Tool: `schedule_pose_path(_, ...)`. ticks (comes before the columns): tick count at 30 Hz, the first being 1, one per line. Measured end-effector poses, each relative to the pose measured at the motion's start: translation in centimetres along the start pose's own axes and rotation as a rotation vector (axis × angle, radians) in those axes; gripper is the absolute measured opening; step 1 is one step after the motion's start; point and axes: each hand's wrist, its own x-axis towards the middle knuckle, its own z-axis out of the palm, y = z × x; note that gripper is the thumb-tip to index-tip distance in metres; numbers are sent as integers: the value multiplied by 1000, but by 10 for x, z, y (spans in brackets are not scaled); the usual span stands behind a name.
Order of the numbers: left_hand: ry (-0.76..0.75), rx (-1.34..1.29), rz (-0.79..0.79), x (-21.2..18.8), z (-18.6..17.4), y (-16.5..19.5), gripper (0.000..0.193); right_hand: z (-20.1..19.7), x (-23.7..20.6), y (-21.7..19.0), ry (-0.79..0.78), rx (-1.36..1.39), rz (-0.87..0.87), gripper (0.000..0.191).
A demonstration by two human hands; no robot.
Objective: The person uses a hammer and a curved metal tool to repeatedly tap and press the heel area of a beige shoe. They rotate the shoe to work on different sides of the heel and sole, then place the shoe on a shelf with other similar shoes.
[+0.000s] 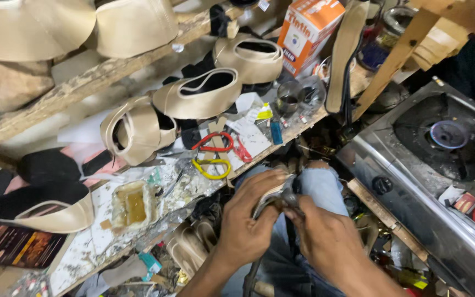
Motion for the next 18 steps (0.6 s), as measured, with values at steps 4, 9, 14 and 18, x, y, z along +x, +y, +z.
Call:
schedule_pose_path(4, 30, 20, 2, -5, -2, -1, 42, -80, -14, -2, -349, -477, 38, 56)
schedule_pose_path(9, 41, 54, 35, -7, -5, 1, 43, -120, 8, -19, -807, 9, 217, 41)
schedule_pose_path(14, -65, 73, 162, -15, 7, 12, 52, -131, 17, -33, -882, 181, 302, 41)
schedule_pose_path(18, -86, 84, 178, -22, 12, 14, 58, -147, 20, -43, -962, 217, 323, 40)
